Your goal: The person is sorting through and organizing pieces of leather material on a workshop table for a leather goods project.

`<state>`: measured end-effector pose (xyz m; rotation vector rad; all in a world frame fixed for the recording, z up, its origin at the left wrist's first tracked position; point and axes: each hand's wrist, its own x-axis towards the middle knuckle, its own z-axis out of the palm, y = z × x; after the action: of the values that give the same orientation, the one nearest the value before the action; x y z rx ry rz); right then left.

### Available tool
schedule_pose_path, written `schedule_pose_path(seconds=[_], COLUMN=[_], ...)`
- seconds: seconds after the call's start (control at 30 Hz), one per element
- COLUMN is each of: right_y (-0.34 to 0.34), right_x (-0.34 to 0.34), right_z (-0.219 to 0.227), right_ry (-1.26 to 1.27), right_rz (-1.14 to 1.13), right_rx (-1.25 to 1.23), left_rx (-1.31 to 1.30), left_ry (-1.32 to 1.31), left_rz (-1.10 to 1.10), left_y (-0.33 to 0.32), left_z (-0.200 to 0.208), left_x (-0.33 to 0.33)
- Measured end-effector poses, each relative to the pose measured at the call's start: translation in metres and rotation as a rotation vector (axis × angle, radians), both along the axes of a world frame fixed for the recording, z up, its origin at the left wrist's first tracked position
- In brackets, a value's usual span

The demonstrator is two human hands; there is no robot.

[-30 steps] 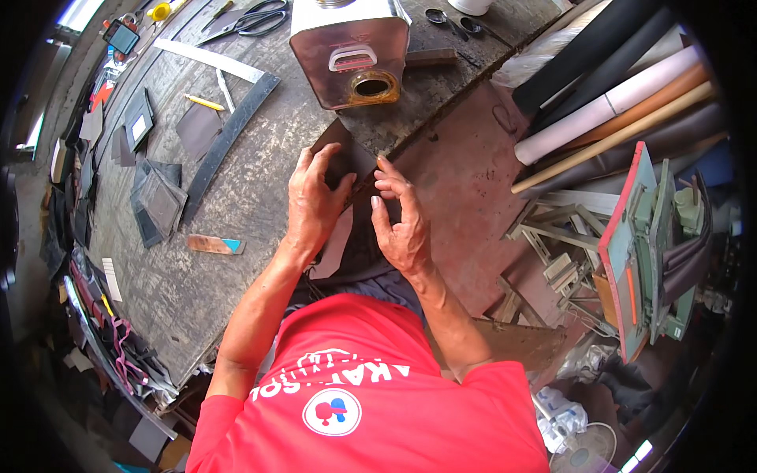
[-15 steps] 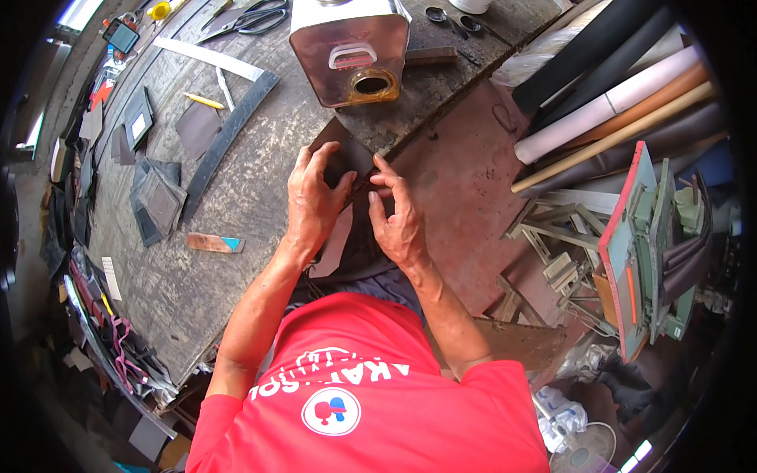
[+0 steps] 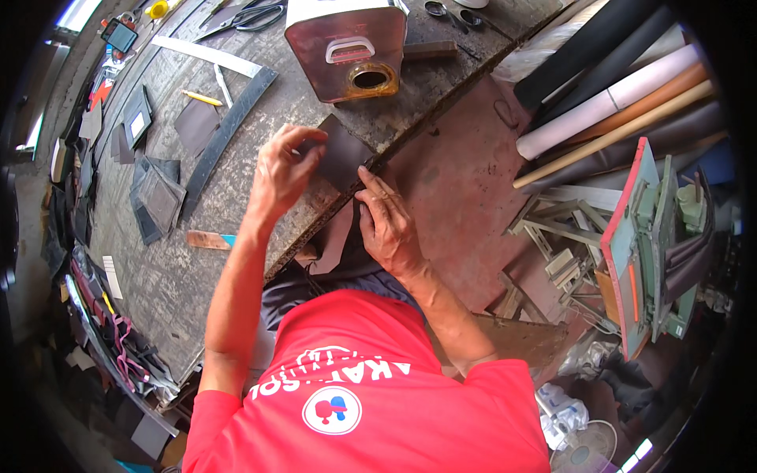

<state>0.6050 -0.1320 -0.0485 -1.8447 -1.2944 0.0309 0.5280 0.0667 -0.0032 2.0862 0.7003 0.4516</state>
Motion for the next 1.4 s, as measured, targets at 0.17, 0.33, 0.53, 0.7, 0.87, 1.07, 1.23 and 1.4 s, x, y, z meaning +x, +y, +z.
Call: schedule_pose_path(seconds=[0.17, 0.33, 0.53, 0.7, 0.87, 1.07, 1.23, 1.4], right_y=[-0.004, -0.005, -0.004, -0.003, -0.007, -0.020, -0.047, -0.061], right_x=[-0.003, 0.000, 0.006, 0.004, -0.003, -0.002, 0.024, 0.036], right_z=[-0.003, 0.000, 0.006, -0.001, -0.001, 0.013, 0.014, -0.012], right_ry=[-0.092, -0.032, 0.110, -0.170, -0.277, 0.034, 0.435, 0.723], right_rz=[0.009, 0.082, 0.050, 0.062, 0.192, 0.280, -0.175, -0.326], right_rx=[-0.013, 0.019, 0.038, -0.046, -0.092, 0.009, 0.157, 0.245], left_rx=[-0.154, -0.180, -0.081, -0.108, -0.058, -0.049, -0.035, -0.104], left_ry=[0.123, 0.249, 0.185, 0.275, 0.213, 0.303, -0.024, -0.359], left_rz=[-0.326, -0.514, -0.662, -0.671, -0.676, -0.717, -0.652, -0.381], left_y=[0.044, 0.057, 0.060, 0.061, 0.064, 0.062, 0.029, -0.015], left_z=[0.009, 0.024, 0.015, 0.018, 0.012, 0.031, 0.082, 0.073], left_x=[0.014, 0.032, 0.041, 0.043, 0.044, 0.039, 0.024, 0.021])
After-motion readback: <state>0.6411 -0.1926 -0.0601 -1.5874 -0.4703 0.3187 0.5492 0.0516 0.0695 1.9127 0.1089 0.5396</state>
